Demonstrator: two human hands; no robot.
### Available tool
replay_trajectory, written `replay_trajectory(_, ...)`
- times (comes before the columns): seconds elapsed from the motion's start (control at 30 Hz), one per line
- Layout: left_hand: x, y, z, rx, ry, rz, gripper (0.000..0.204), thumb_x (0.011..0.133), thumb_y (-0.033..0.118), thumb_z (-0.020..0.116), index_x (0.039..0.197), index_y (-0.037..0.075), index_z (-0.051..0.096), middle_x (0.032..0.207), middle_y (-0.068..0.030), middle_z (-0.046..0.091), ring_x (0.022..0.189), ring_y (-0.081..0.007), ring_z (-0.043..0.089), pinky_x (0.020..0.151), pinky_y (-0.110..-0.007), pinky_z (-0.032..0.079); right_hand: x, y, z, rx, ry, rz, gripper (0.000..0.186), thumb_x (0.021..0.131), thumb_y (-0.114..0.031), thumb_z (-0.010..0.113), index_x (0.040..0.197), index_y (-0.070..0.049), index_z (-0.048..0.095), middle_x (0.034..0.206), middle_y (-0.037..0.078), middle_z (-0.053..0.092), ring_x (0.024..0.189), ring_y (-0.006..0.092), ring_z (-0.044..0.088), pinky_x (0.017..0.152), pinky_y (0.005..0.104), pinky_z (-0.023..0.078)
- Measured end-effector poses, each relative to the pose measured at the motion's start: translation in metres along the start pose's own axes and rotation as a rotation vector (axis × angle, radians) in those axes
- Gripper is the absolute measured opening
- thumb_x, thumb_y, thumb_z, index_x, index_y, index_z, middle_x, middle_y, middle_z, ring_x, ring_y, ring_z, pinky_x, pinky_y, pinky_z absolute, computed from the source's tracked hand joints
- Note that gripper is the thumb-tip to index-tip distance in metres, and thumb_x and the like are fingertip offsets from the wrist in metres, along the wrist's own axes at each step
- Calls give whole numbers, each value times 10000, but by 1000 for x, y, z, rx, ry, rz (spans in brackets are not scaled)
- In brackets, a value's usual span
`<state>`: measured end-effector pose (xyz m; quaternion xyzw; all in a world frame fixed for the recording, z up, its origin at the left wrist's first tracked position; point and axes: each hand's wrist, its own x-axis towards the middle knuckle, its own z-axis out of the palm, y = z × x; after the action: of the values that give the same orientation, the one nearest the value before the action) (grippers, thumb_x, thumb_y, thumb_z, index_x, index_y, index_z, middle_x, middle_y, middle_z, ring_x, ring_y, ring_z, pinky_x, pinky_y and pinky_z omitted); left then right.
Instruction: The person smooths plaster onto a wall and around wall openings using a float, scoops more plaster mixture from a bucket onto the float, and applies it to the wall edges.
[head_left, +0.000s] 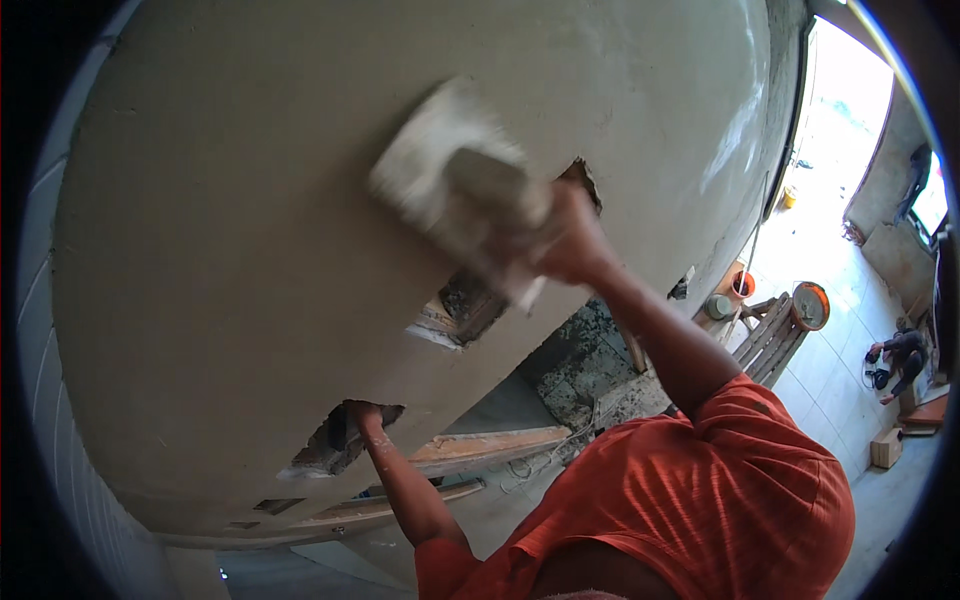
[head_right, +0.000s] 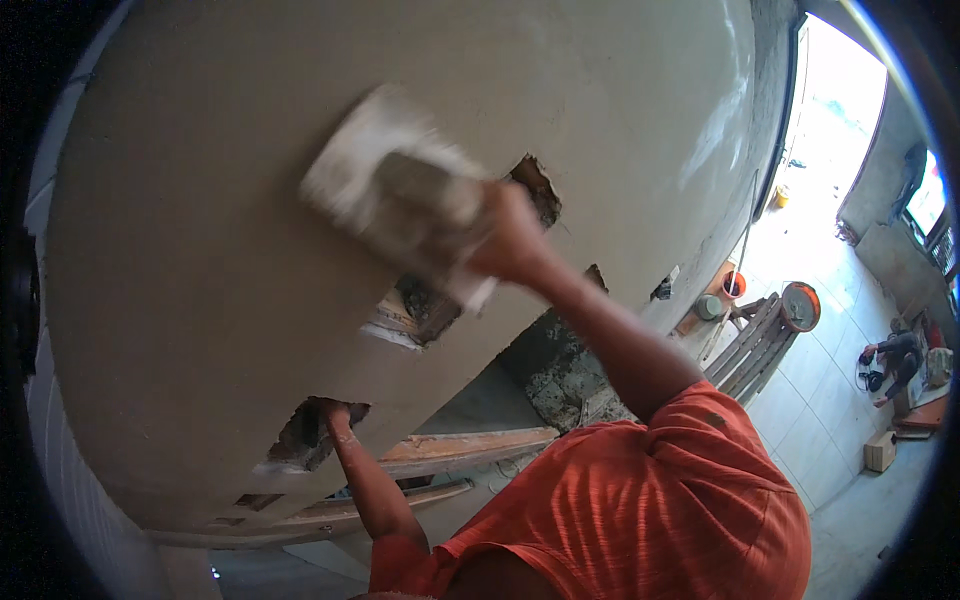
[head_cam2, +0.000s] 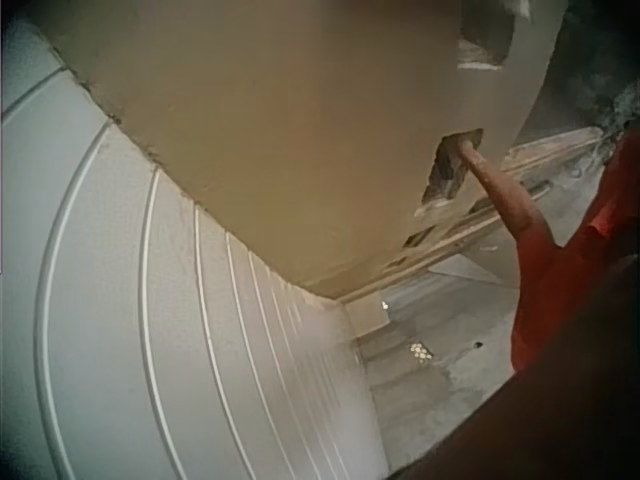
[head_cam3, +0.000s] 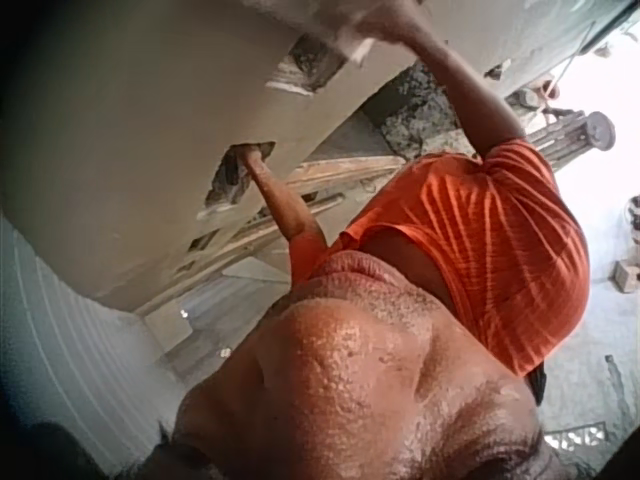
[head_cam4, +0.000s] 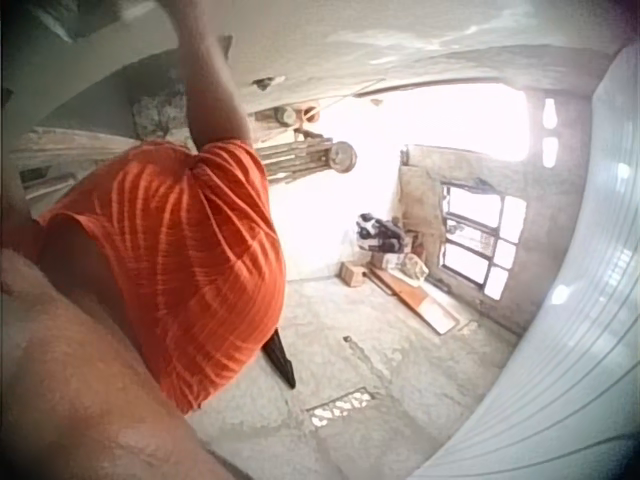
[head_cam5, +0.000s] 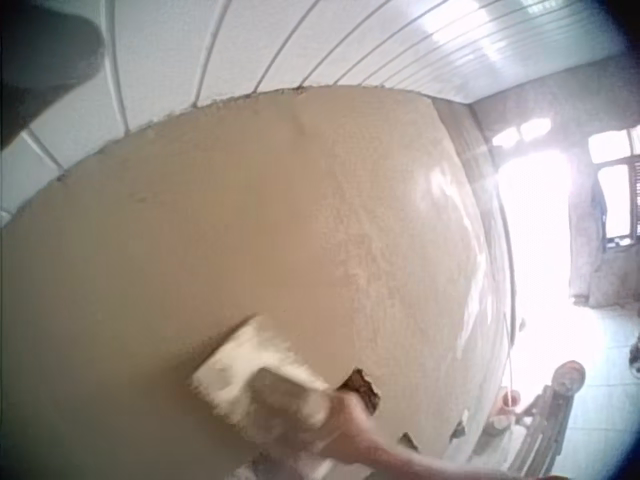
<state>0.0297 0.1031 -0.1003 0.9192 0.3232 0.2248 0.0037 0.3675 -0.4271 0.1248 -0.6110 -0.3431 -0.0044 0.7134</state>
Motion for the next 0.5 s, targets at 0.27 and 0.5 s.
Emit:
replay_trajectory(0.27,15,48,-29,-13,-46,5,544,950,333,554,1367,-9,476,1415,-211,508,1293,-349,493,1082,-428,373,-73,-17,149,-370,-684,-163,418,675,-225,769,1008,-21,623,834,227,681,837,409,677,752,490,525)
replay_trajectory(0.5,3,63,-45,-42,-94,-29,533,966,316,533,1377,-17,464,1423,-209,502,1295,-339,496,1083,-421,374,-55,-29,26,-362,-176,-326,513,644,-304,827,1054,-54,647,811,155,668,747,349,671,696,427,530)
